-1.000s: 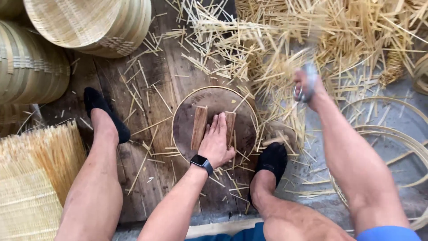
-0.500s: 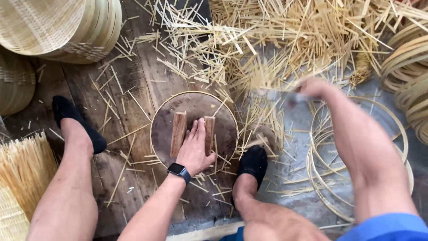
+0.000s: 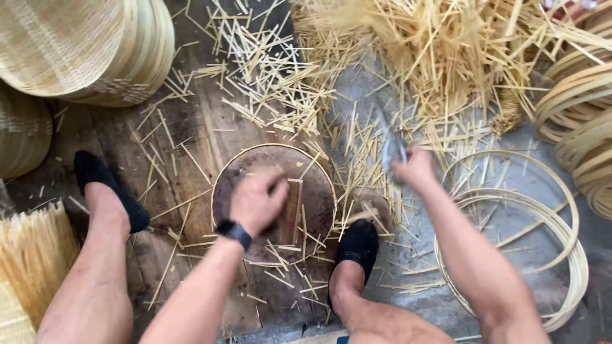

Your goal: The person places a woven bamboo basket on a circular wooden block, trims the protruding bamboo strands with scissors, and stacks the finished basket. The person repeats this process with additional baskets, using a wooden block to hold the basket steady during trimming.

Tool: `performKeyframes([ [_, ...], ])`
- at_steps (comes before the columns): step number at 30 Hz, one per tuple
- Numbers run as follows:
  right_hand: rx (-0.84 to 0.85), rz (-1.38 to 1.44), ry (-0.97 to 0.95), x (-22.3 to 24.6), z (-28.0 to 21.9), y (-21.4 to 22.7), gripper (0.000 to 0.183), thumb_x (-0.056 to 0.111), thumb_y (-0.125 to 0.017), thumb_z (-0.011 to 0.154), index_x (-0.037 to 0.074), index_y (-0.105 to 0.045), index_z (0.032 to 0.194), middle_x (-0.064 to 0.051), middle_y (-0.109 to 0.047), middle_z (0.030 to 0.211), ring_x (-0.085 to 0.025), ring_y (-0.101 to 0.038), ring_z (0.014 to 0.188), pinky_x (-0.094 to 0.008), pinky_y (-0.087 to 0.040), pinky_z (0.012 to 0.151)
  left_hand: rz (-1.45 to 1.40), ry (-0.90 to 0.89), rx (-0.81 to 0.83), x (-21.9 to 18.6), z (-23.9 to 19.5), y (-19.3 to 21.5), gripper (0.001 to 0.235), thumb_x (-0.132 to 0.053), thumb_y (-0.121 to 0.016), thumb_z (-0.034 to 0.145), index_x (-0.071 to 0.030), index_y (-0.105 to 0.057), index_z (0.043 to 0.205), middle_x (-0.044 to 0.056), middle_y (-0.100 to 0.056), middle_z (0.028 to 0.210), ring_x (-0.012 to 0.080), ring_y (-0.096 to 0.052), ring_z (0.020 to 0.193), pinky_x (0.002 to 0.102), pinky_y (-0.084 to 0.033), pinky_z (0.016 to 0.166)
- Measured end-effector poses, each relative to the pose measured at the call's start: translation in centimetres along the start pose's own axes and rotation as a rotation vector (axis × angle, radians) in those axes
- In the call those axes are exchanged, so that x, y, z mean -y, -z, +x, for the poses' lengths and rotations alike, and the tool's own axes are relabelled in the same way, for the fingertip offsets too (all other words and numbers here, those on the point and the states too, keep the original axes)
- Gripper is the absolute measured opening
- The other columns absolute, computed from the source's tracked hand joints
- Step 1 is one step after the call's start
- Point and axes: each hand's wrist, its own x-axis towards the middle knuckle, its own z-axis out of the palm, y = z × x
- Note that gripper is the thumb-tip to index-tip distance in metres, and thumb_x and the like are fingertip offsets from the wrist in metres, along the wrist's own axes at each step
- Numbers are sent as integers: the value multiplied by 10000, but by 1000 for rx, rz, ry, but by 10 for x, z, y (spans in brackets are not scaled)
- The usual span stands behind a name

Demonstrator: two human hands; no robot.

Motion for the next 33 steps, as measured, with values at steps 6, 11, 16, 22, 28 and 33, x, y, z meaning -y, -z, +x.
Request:
performKeyframes([
  [6,-378,-136,525,27,-112,-24,383,199,-825,836,-9,-722,1140,-195,-712,1086,-297,-677,1004,-417,-552,857,88,-509,-611,31,89,13,420,-322,-666,945,-41,-711,1253,172,-676,1346,332,-578,1294,422,-403,1140],
  [11,212,203,380,92,-141,-71,378,233,-758,877,38,-693,1195,-126,-749,1039,-213,-729,941,-339,-576,843,188,-140,-291,3,111,28,371,-551,-813,860,-230,-864,1038,207,-663,1158,376,-551,1171,479,-371,1087],
  [16,224,191,334,91,-131,-77,286,193,-783,842,18,-749,1066,-110,-768,888,-198,-734,832,-336,-576,775,-114,-172,-112,16,136,10,373,-548,-806,728,-255,-828,957,43,-775,881,275,-741,912,499,-498,1022],
  [22,257,248,262,67,-112,-101,203,156,-797,845,-16,-756,945,-114,-757,804,-185,-690,736,-350,-561,679,-46,-197,-309,18,137,-14,344,-502,-878,667,-205,-868,840,105,-742,859,315,-655,947,626,-313,1018],
  [28,153,175,350,71,-132,-93,266,199,-813,834,-3,-754,997,-125,-765,834,-190,-715,755,-340,-565,690,-127,-388,-586,71,140,-12,361,-464,-833,796,-134,-837,944,123,-724,953,352,-662,962,512,-486,887],
  [33,147,185,397,31,-143,-105,387,247,-837,807,-11,-715,1069,-132,-759,864,-196,-722,771,-337,-577,704,266,12,-443,200,91,2,429,-453,-783,980,-34,-837,908,221,-745,847,356,-672,786,463,-541,765],
])
